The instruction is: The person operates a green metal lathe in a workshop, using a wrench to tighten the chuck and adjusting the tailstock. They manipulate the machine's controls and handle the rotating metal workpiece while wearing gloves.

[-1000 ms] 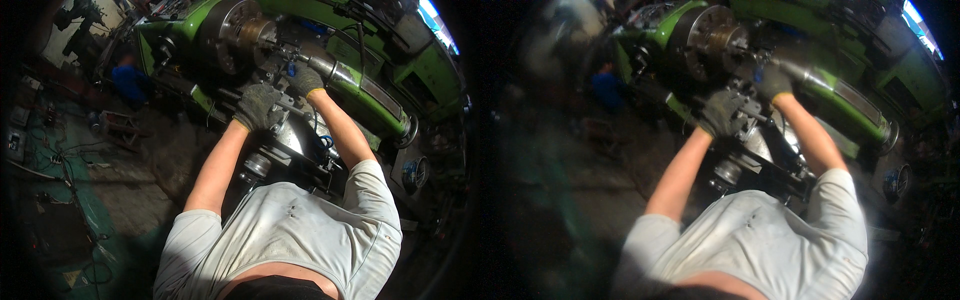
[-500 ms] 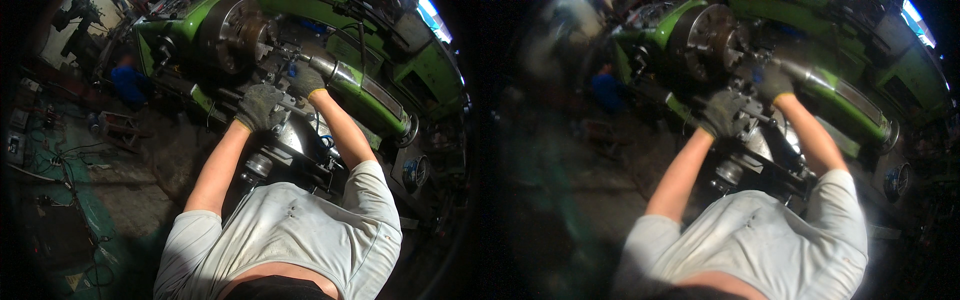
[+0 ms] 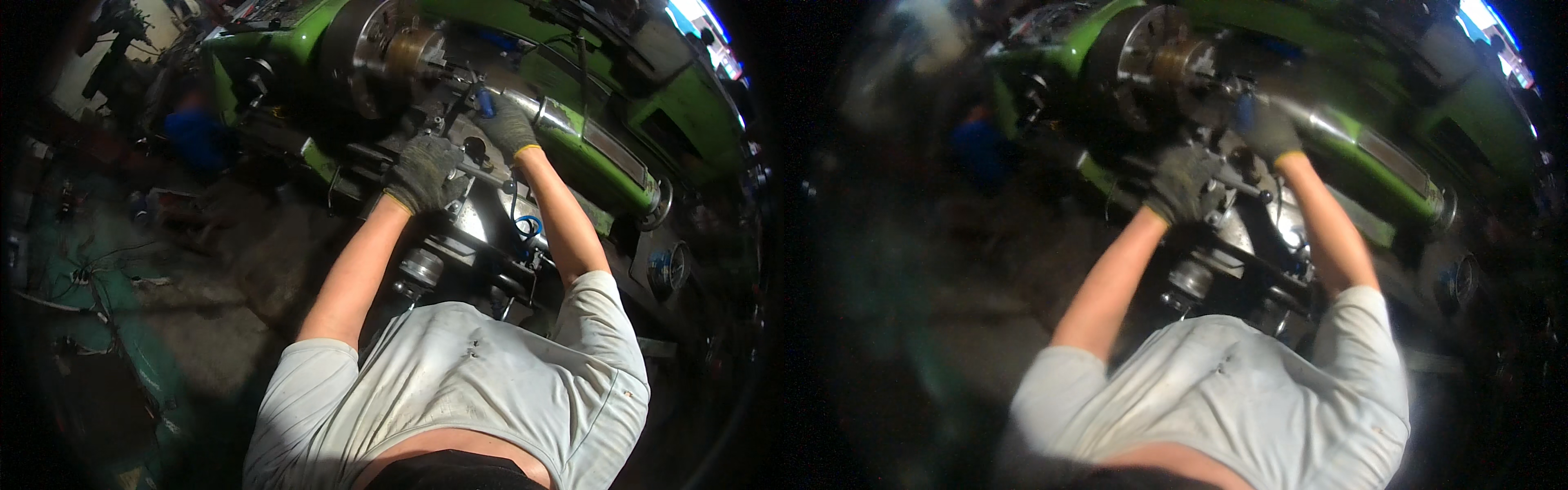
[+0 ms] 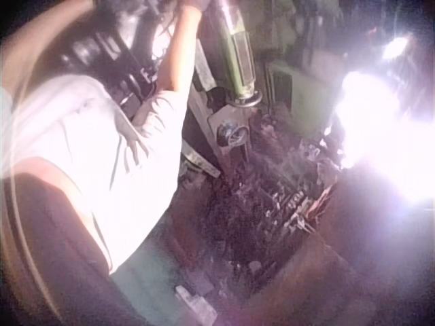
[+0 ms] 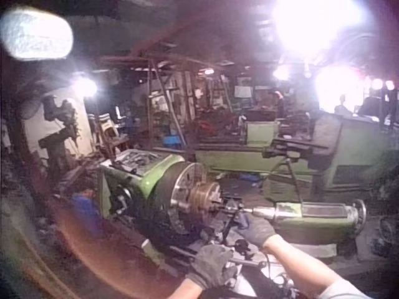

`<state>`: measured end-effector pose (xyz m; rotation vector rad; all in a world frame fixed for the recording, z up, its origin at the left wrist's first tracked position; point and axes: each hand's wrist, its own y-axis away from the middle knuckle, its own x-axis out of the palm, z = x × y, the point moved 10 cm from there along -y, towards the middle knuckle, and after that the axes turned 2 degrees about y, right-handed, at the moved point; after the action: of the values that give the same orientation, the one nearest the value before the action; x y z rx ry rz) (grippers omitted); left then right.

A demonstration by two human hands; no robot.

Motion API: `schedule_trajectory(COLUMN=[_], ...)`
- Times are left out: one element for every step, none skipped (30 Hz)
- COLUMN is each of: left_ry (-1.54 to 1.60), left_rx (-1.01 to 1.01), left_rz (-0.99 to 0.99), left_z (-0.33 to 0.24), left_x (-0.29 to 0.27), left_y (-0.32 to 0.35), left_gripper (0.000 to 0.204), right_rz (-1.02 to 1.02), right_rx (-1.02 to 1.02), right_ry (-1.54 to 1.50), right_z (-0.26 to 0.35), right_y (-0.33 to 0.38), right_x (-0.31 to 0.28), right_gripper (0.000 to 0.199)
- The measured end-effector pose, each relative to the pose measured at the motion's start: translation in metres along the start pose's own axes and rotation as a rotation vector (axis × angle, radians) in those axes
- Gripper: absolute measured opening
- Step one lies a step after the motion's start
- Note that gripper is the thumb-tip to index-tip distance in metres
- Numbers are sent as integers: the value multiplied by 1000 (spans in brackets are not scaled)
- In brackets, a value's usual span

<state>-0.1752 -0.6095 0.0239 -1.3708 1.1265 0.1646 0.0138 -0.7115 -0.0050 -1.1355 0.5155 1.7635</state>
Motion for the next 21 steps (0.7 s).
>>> schedule_trajectory(left_ry=[25, 43, 62, 55, 57, 67, 96, 129, 94, 67, 49, 33, 27, 132, 288, 427, 409, 387, 346, 288, 244], left_rx=[-4, -14, -21, -7, 9, 32, 19, -20, -68, -101, -161, -217, -262, -259, -265, -278, -287, -299, -326, -371, -412], left_rz=[13, 24, 38, -5, -42, -80, -79, -22, -83, -146, -148, -148, -141, -106, -89, -77, -77, -80, -89, -78, -62], left_z=[0, 4, 9, 9, 7, 3, 1, 2, 10, 14, 28, 42, 48, 50, 57, 66, 67, 66, 71, 79, 83], left_x=[3, 5, 6, 4, 4, 4, 5, 7, 1, -3, 4, 15, 24, 24, 25, 27, 30, 31, 30, 32, 39], left_y=[1, 3, 4, 6, 7, 6, 5, 2, 9, 11, 13, 14, 15, 13, 16, 19, 20, 25, 32, 41, 46], left_gripper=[41, 41, 42, 41, 40, 39, 35, 36, 34, 32, 33, 35, 36, 36, 37, 39, 39, 39, 39, 39, 38], right_rz=[-51, -106, -201, -326, -451, -548, -631, -693, -718, -684, -759, -826, -889, -936, -914, -841, -703, -652, -631, -597, -621], right_rx=[83, 152, 213, 256, 269, 236, 165, 93, 2, -81, -107, -129, -136, -141, -50, 35, 180, 132, 70, -4, -13], right_ry=[-112, -232, -360, -528, -676, -820, -960, -1051, -1151, -1106, -865, -620, -364, -110, 93, 78, 141, 186, 148, 99, 122], right_z=[-20, -34, -51, -59, -62, -54, -29, -2, 30, 40, 56, 83, 108, 128, 125, 135, 126, 135, 148, 159, 153], right_y=[8, 16, 31, 56, 87, 118, 148, 167, 174, 178, 185, 185, 183, 179, 169, 158, 154, 165, 178, 195, 220], right_x=[-12, -21, -40, -71, -104, -133, -157, -165, -168, -167, -164, -151, -131, -111, -82, -70, -53, -52, -59, -65, -68], right_gripper=[60, 59, 53, 46, 40, 33, 27, 23, 20, 19, 21, 23, 25, 27, 38, 48, 56, 58, 60, 62, 63])
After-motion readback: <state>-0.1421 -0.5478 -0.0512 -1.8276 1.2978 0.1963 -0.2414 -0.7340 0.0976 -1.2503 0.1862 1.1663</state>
